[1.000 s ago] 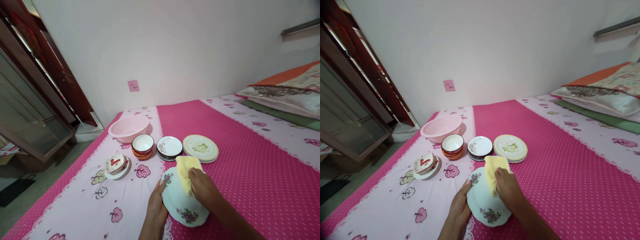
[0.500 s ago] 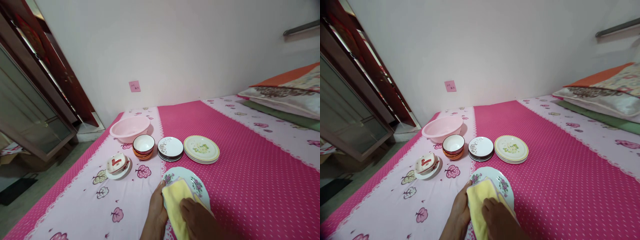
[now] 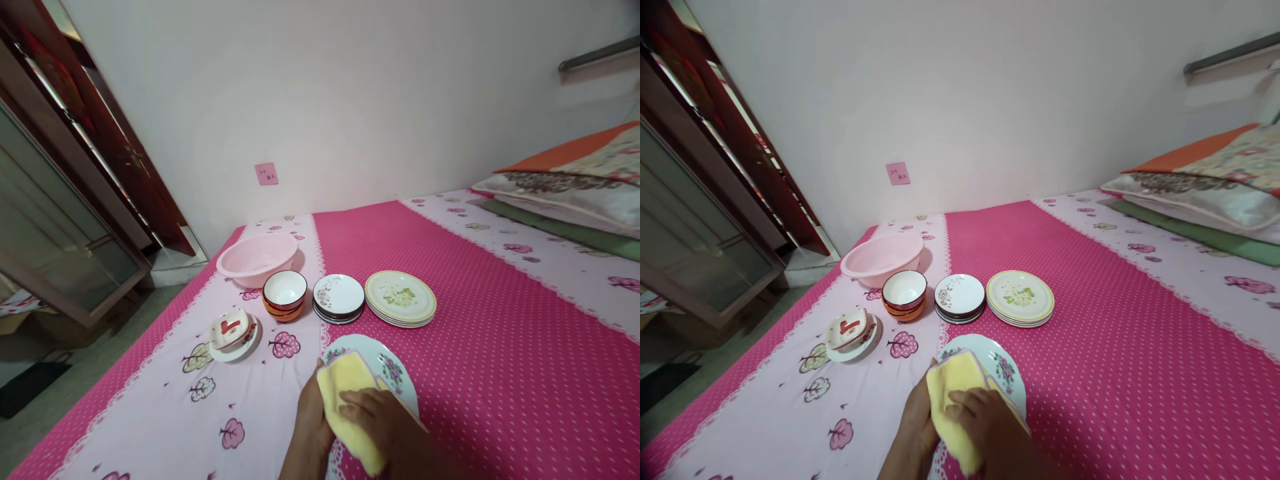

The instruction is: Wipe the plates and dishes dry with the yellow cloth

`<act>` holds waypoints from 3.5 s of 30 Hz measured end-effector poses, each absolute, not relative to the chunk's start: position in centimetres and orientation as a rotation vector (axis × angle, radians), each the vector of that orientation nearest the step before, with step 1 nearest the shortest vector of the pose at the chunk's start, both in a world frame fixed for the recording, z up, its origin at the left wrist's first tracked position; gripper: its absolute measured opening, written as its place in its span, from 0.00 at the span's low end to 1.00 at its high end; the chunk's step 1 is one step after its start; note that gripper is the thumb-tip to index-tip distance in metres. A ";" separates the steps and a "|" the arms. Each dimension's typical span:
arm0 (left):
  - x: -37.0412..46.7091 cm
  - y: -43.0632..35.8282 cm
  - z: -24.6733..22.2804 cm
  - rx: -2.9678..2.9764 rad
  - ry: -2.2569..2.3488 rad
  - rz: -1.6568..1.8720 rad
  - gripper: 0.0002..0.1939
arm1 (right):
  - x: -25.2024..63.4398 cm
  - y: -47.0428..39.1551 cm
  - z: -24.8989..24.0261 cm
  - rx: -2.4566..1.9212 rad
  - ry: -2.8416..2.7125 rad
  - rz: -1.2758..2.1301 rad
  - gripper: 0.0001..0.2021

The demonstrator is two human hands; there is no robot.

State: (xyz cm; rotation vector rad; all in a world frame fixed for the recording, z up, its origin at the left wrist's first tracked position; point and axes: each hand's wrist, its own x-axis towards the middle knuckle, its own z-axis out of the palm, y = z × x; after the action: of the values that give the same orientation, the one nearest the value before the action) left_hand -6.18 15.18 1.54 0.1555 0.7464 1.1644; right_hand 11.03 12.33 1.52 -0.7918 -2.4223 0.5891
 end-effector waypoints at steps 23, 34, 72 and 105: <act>-6.3 12.6 4.3 0.651 0.766 1.065 0.20 | 18.0 15.7 7.4 -1.039 -1.001 1.620 0.26; -6.3 13.0 4.3 0.582 0.783 1.120 0.21 | 18.9 17.3 7.1 -0.759 -1.013 1.852 0.35; -8.5 13.7 3.6 0.323 1.039 1.463 0.21 | 11.6 15.3 5.5 -0.950 -0.734 1.658 0.34; -8.2 12.9 5.8 0.349 1.106 1.483 0.25 | 11.6 15.1 5.0 -0.948 -0.750 1.749 0.22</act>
State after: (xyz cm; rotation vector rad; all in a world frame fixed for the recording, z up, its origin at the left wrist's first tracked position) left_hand -8.18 12.90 5.77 0.3492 1.1056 1.4827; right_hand 11.55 15.11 5.02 -0.9482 -0.7502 1.7488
